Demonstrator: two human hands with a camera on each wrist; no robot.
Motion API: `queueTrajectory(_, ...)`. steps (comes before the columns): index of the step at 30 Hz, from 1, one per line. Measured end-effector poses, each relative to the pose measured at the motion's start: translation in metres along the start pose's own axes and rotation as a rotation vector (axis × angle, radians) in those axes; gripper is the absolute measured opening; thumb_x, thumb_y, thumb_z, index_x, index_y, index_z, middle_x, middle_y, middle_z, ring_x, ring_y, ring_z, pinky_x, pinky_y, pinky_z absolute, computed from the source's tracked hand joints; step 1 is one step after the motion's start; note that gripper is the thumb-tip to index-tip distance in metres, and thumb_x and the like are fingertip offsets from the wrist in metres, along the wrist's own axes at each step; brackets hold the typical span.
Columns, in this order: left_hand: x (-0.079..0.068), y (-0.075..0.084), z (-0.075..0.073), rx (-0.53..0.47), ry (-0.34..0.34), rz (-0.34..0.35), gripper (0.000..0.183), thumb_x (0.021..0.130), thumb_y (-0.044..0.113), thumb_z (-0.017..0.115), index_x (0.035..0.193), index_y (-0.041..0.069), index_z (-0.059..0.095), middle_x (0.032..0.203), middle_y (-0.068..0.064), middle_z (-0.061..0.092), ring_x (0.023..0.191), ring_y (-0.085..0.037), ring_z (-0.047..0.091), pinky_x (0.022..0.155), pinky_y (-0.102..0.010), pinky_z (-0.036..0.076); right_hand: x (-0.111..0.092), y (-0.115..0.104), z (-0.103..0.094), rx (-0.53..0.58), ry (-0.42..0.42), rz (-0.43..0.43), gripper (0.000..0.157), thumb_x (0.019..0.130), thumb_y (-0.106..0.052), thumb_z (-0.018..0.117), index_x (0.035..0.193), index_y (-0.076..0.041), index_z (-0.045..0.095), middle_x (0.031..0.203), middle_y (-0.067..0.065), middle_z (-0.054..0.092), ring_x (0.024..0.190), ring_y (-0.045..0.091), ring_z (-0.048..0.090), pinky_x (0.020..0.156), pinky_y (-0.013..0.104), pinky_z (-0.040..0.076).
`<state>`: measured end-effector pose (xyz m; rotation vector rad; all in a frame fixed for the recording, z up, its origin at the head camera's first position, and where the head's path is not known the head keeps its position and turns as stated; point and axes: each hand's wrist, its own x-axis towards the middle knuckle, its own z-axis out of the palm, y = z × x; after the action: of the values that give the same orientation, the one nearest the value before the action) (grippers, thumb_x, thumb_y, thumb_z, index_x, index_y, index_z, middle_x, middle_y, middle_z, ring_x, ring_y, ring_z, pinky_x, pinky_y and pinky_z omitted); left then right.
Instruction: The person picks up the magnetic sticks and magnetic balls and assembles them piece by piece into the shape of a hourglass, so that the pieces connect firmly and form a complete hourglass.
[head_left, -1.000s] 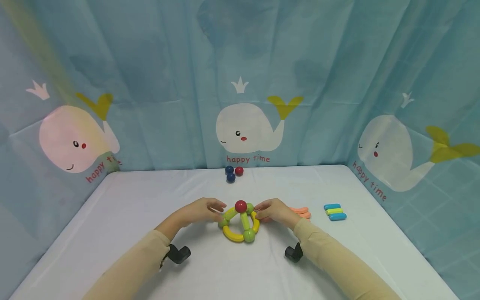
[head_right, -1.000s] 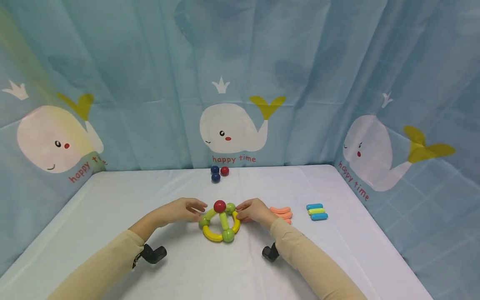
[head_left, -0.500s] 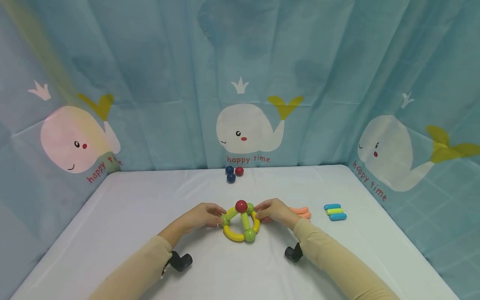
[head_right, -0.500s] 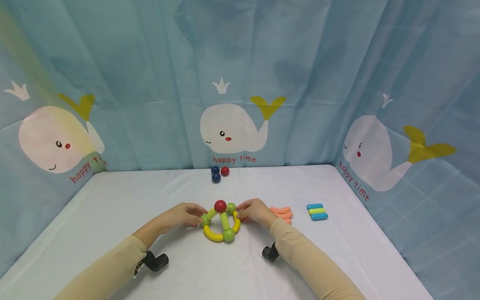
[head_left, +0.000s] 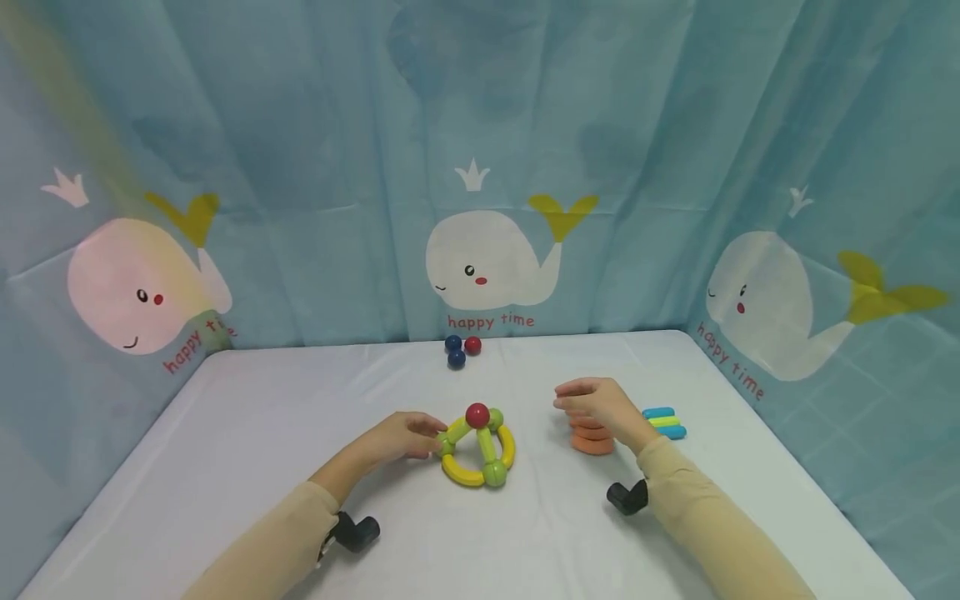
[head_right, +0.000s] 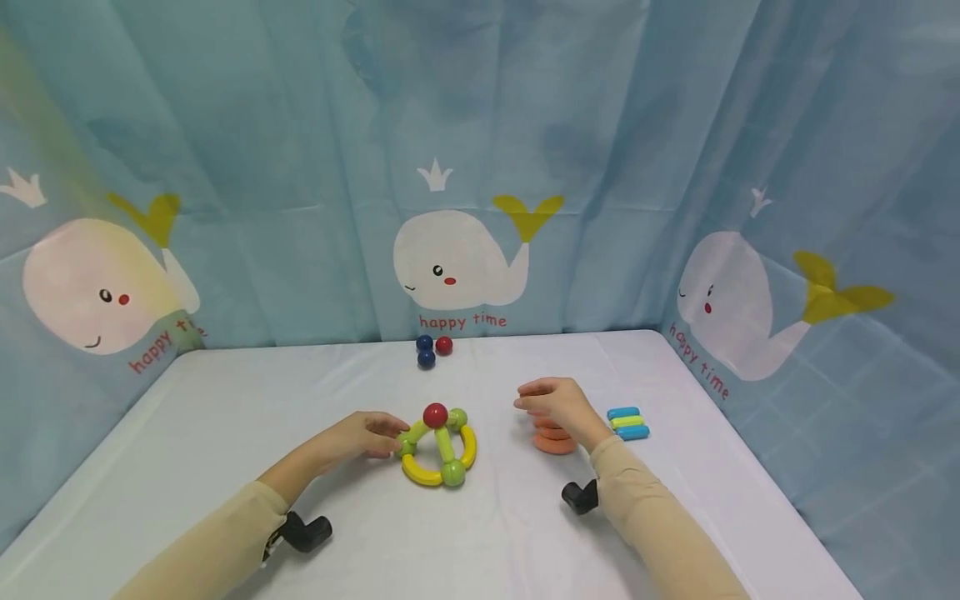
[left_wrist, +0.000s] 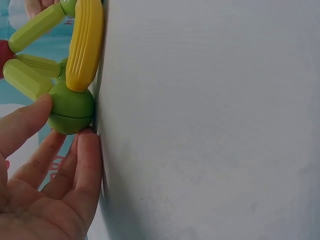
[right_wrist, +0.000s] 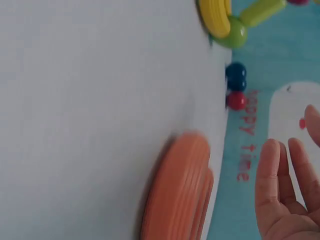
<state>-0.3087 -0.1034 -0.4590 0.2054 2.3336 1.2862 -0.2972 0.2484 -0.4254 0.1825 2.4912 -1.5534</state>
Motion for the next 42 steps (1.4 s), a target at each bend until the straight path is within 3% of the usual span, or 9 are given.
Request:
queueTrajectory(5, 0.000, -0.003, 0.001, -0.008, 0.009, -0.009, 0.036, 0.085, 0.025, 0.077, 0.119, 0.016, 0.070, 0.118, -0.003, 0.069, 0.093, -0.012, 0.067, 0.092, -0.035, 0.057, -0.002, 0.011, -0.022, -0.040, 0.018, -0.063, 0.052, 0.087, -0.037, 0.075, 0.129, -0.009, 0.065, 0.126, 0.006, 0.069, 0.120, 0.024, 0.061, 0.108, 0.048, 0.044)
queueTrajectory(10, 0.000, -0.003, 0.001, -0.013, 0.015, -0.018, 0.035, 0.086, 0.026, 0.077, 0.119, 0.017, 0.070, 0.119, -0.003, 0.069, 0.092, -0.012, 0.067, 0.091, -0.035, 0.057, -0.003, 0.019, -0.035, -0.063, 0.030, -0.088, 0.050, 0.089, -0.035, 0.072, 0.131, -0.008, 0.064, 0.134, 0.009, 0.065, 0.126, 0.026, 0.055, 0.111, 0.050, 0.041)
queueTrajectory(19, 0.000, -0.002, 0.001, -0.022, 0.013, -0.013, 0.035, 0.086, 0.024, 0.077, 0.119, 0.016, 0.070, 0.120, -0.003, 0.069, 0.093, -0.012, 0.067, 0.091, -0.034, 0.057, -0.003, 0.029, -0.051, -0.077, 0.043, -0.058, 0.055, 0.090, -0.036, 0.072, 0.134, -0.006, 0.061, 0.138, 0.013, 0.061, 0.132, 0.032, 0.051, 0.114, 0.056, 0.035)
queueTrajectory(32, -0.001, -0.001, -0.001, -0.015, 0.000, -0.005, 0.036, 0.085, 0.025, 0.077, 0.119, 0.017, 0.070, 0.121, -0.004, 0.068, 0.094, -0.013, 0.067, 0.093, -0.037, 0.056, -0.002, 0.041, -0.085, -0.126, 0.076, -0.010, 0.074, 0.086, -0.056, 0.070, 0.140, -0.009, 0.054, 0.146, 0.016, 0.053, 0.138, 0.037, 0.043, 0.113, 0.062, 0.033)
queueTrajectory(42, -0.003, -0.001, 0.000, -0.008, 0.004, -0.001, 0.037, 0.085, 0.027, 0.078, 0.120, 0.017, 0.070, 0.122, -0.003, 0.068, 0.094, -0.013, 0.067, 0.095, -0.039, 0.054, -0.006, 0.061, -0.113, -0.138, 0.080, -0.017, 0.072, 0.092, -0.050, 0.065, 0.144, -0.004, 0.048, 0.150, 0.022, 0.047, 0.140, 0.040, 0.038, 0.116, 0.066, 0.027)
